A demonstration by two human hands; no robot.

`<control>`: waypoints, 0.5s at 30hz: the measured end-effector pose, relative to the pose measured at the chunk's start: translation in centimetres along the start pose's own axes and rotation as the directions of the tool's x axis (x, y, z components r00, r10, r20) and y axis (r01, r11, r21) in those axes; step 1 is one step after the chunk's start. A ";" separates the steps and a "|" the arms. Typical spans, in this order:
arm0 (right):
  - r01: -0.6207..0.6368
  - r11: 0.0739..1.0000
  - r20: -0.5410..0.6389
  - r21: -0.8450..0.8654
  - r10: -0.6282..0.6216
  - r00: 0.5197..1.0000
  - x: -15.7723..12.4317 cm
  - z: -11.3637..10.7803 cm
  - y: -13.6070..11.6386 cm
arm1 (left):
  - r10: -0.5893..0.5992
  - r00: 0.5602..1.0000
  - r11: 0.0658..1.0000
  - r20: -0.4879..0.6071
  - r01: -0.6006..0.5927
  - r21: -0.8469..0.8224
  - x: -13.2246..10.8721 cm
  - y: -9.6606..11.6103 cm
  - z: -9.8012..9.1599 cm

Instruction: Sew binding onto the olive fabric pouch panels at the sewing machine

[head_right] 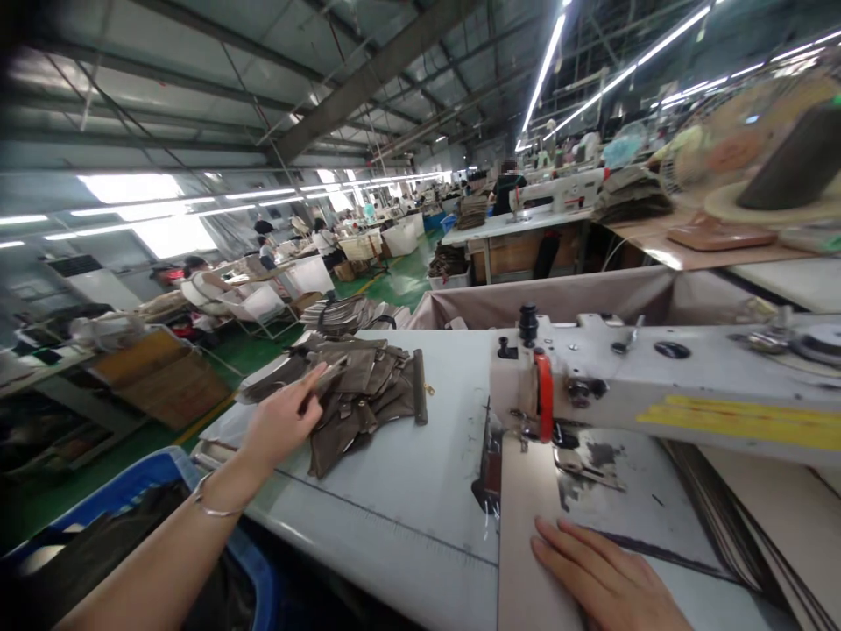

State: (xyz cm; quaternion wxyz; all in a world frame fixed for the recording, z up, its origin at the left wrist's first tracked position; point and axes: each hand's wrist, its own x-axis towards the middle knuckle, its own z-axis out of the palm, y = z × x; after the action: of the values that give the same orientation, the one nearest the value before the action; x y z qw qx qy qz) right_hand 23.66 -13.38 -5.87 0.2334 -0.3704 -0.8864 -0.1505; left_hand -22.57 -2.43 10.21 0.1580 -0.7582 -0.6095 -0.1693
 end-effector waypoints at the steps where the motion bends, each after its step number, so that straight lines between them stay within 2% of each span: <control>1: -0.034 0.999 0.039 0.033 0.032 0.999 0.9 -0.6 0.0 | -0.023 0.999 0.995 -0.035 0.019 -0.093 0.3 1.6 -0.4; 2: -0.094 0.994 0.076 0.060 0.089 0.993 1.9 -1.0 0.1 | -0.031 0.999 0.980 -0.019 0.026 -0.199 0.5 3.5 -0.5; 4: -0.195 0.978 0.111 0.074 0.186 0.976 3.9 -1.2 0.7 | 0.067 0.989 0.907 0.134 -0.005 -0.421 0.6 7.9 0.4; 6: -0.235 0.970 0.110 0.067 0.226 0.968 5.4 -0.9 1.4 | 0.226 0.933 0.775 0.281 0.003 -0.632 0.5 12.2 2.6; 7: -0.243 0.968 0.114 0.062 0.235 0.965 5.8 -0.6 1.7 | 0.303 0.900 0.713 0.313 0.004 -0.701 0.3 14.0 3.9; 8: -0.246 0.967 0.113 0.057 0.239 0.964 6.1 -0.3 1.9 | 0.349 0.887 0.682 0.302 -0.019 -0.731 0.1 15.5 5.2; 10: -0.251 0.967 0.115 0.052 0.244 0.963 6.2 0.2 2.1 | 0.351 0.912 0.675 0.212 -0.090 -0.733 -0.1 17.3 7.3; 12: -0.254 0.966 0.113 0.053 0.247 0.962 5.9 0.4 2.0 | 0.325 0.936 0.673 0.133 -0.130 -0.728 0.2 18.0 8.3; 13: -0.255 0.966 0.113 0.055 0.247 0.962 5.8 0.4 1.9 | 0.333 0.934 0.653 0.132 -0.128 -0.747 0.4 18.1 8.5; 15: -0.258 0.964 0.115 0.059 0.251 0.961 5.7 0.3 1.8 | 0.411 0.893 0.590 0.185 -0.106 -0.801 1.3 18.4 8.3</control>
State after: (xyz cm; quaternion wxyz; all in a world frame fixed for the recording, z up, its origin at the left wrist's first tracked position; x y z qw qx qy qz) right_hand 21.34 -8.68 -3.00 0.2165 -0.4800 -0.8475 -0.0668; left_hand -3.78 -1.46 2.80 -0.2702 -0.8503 -0.3759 -0.2502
